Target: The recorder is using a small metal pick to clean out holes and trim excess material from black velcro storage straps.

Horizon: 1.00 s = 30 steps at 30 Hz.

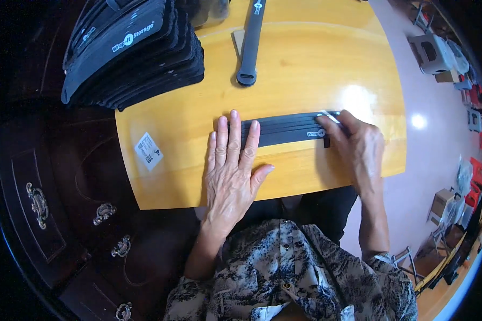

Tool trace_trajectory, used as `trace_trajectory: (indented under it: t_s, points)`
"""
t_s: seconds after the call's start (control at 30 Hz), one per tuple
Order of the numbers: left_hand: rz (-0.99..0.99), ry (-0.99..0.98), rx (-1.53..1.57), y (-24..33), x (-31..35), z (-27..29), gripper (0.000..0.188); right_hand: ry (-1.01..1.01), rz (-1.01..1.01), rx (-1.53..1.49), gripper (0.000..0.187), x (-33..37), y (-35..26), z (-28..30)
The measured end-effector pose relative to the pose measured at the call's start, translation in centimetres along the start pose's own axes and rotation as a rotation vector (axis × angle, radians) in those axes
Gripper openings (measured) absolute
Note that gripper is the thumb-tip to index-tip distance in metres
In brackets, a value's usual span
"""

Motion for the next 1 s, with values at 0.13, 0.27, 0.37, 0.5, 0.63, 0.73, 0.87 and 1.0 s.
trace_trajectory:
  t_s: [0.13, 0.27, 0.37, 0.5, 0.63, 0.73, 0.87, 1.0]
  points:
    - [-0.014, 0.008, -0.011, 0.3, 0.1, 0.1, 0.077, -0.059, -0.022, 0.066, 0.032, 0.0, 0.9, -0.1]
    - [-0.018, -0.009, 0.019, 0.3, 0.2, 0.6, 0.074, -0.089, 0.029, 0.163, 0.037, -0.1, 0.8, -0.2]
    - [-0.028, 0.034, 0.018, 0.2, -0.1, 1.3, 0.072, -0.126, 0.052, 0.1, 0.038, -0.7, 1.4, 1.2]
    - [0.051, 0.161, -0.027, -1.0, 0.3, 1.9, 0.07, -0.069, 0.095, 0.016, 0.034, -0.2, 0.4, 2.3]
    - [0.019, 0.067, 0.006, -1.0, 0.0, 0.7, 0.073, -0.09, 0.244, 0.04, 0.039, 0.3, -0.2, 0.2]
    - [0.01, 0.064, -0.017, -1.1, 0.0, 0.6, 0.075, -0.097, 0.235, 0.083, 0.04, 0.1, -0.3, 0.0]
    - [0.019, 0.06, -0.179, -0.7, -0.1, 0.7, 0.078, -0.18, 0.195, 0.02, 0.036, -1.1, -1.1, 1.1]
    - [-0.14, -0.002, 0.04, 2.8, -0.2, 0.9, 0.065, -0.012, 0.347, -0.174, 0.031, -4.0, -5.1, -0.4]
Point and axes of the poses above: each hand's wrist, its own x-axis away from the middle knuckle, its own z-axis out of the back of the hand, y = z × x, the point moved 2 cm from there along -x, towards the middle knuckle, and after that the axes turned 8 degrees about z, right-handed, at the moved point
